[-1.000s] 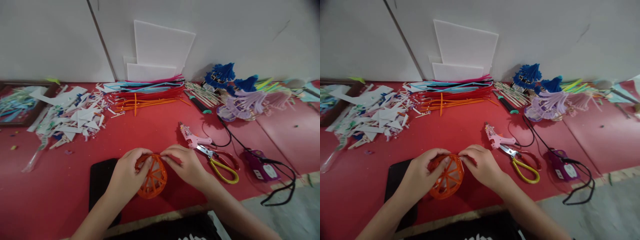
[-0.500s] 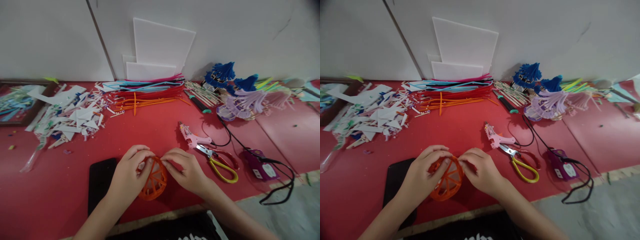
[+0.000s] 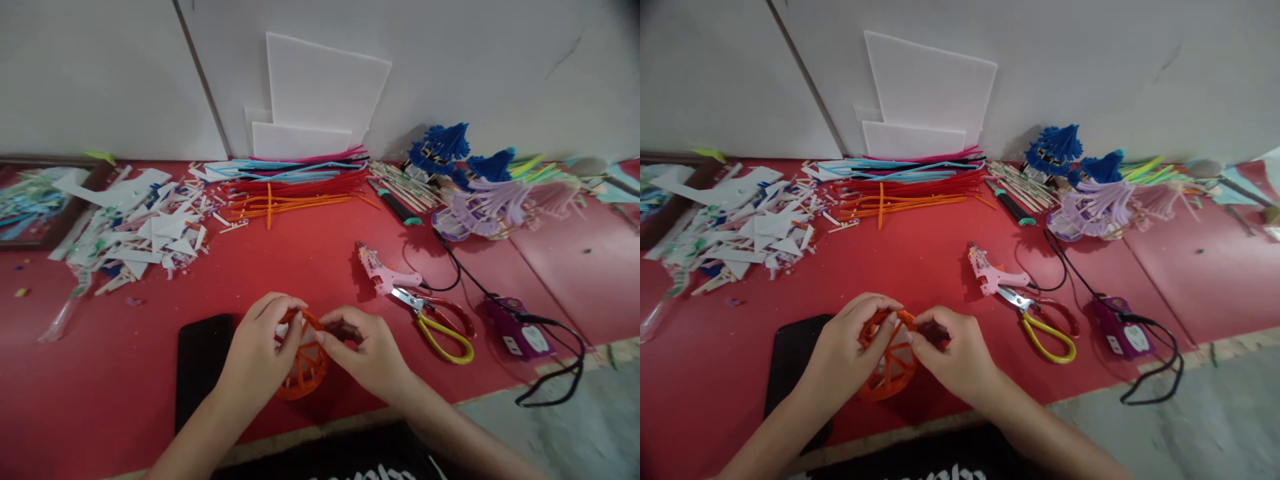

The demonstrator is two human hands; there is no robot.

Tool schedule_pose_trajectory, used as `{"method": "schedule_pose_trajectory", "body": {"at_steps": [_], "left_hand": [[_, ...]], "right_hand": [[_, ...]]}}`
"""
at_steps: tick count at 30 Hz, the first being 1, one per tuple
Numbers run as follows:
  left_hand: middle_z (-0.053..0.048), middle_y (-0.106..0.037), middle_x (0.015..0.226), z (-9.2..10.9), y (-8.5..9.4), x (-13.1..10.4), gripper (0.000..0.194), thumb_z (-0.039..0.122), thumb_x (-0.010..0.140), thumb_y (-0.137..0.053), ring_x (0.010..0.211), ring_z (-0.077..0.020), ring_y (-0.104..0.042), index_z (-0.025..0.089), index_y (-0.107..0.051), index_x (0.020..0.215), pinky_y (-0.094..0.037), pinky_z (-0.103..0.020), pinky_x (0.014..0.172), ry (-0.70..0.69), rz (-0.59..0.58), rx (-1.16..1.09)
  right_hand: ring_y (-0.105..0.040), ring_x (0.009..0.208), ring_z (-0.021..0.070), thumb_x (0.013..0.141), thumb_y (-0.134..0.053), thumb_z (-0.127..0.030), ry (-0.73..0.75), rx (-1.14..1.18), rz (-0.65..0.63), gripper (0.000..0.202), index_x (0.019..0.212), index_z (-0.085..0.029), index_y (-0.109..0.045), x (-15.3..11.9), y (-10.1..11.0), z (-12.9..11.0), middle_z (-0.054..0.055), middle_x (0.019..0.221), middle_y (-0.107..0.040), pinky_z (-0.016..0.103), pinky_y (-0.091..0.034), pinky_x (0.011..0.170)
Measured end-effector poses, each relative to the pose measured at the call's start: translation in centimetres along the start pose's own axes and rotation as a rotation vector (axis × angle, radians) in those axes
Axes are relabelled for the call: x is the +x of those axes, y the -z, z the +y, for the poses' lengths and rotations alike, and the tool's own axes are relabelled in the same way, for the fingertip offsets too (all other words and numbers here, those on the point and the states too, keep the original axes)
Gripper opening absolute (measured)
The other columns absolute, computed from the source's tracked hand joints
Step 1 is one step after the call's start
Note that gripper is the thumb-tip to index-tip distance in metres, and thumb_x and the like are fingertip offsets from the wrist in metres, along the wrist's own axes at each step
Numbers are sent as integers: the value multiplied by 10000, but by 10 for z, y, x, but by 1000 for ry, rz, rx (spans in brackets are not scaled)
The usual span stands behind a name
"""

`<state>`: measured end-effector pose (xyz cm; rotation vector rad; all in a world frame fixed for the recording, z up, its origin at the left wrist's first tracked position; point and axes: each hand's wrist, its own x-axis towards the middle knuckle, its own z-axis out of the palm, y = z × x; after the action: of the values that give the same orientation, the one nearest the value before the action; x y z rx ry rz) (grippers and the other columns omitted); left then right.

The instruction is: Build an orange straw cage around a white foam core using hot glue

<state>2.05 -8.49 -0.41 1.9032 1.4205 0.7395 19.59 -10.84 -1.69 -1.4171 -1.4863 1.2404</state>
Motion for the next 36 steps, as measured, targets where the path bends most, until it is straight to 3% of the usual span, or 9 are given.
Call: {"method": "schedule_pose_trajectory", "body": {"at_steps": [6, 10, 13, 19, 22, 26, 30, 33, 36], "left_hand": [[-49, -677, 963, -2, 5, 16, 151, 194, 912, -469, 920, -200, -630, 206, -602, 983, -525, -335, 795, -106, 0, 108], [-41, -678, 978, -4, 9, 43, 145, 165, 887, -531, 910, -186, -630, 190, -594, 1015, -506, -326, 828, -235, -94, 157], [-54, -677, 1016, -1, 14, 55, 170, 176, 877, -557, 982, -218, -602, 182, -606, 1040, -472, -374, 909, -297, -118, 189], [-72, -665, 1087, 15, 29, 40, 216, 189, 936, -443, 1109, -239, -547, 179, -597, 1086, -407, -405, 1007, -414, 77, 311], [-54, -681, 996, 9, 35, 27, 209, 186, 936, -420, 1010, -222, -594, 193, -614, 1013, -451, -366, 926, -347, 182, 331], [-41, -670, 892, -11, 44, 15, 235, 185, 920, -365, 827, -204, -633, 198, -598, 943, -479, -333, 754, -145, 234, 383], [-44, -644, 916, -21, 52, 8, 189, 248, 936, -395, 638, -168, -598, 207, -563, 1014, -443, -308, 594, 72, 413, 433], [-120, -608, 1167, -18, 44, 5, 328, 428, 928, -468, 917, -252, -631, 184, -528, 1140, -495, -406, 816, -36, 399, 425], [-217, -509, 1342, -12, 23, 1, 801, 658, 825, -528, 1223, -406, -479, 100, -364, 1375, -389, -569, 1018, -176, 239, 526]], "right_hand": [[-711, 716, 160, 839, -583, -269, 32, 68, 61, 125, 889, -197, -672, -2, -5, 5, 39, 792, -743, 272, -589, 633], [-681, 651, 158, 839, -597, -324, 8, 107, 170, 141, 814, -202, -662, 5, -5, 12, 26, 718, -716, 267, -569, 577], [-697, 687, 171, 825, -615, -328, -29, 180, 160, 132, 795, -205, -651, 8, -7, 14, 31, 736, -730, 292, -582, 637], [-672, 639, 160, 856, -590, -338, -17, 97, 136, 155, 811, -197, -638, 0, -8, 21, 38, 722, -715, 266, -548, 578], [-674, 746, 177, 880, -567, -299, 168, -169, 236, 126, 888, -204, -651, 6, 18, 29, 49, 812, -714, 313, -558, 700], [-594, 1049, 287, 878, -520, -242, 347, -722, 341, 218, 1051, -202, -647, 29, 78, 43, 128, 1068, -669, 503, -462, 939], [-537, 1159, 312, 900, -485, -276, 316, -873, 142, 332, 1208, -195, -580, 40, 119, 52, 141, 1219, -617, 535, -412, 999], [-545, 1172, 318, 913, -486, -345, 243, -880, 65, 369, 1236, -178, -553, 40, 128, 58, 152, 1231, -614, 523, -427, 994], [-558, 1159, 335, 906, -499, -378, 214, -897, 134, 404, 1231, -145, -548, 44, 131, 64, 180, 1212, -617, 523, -446, 969]]}}
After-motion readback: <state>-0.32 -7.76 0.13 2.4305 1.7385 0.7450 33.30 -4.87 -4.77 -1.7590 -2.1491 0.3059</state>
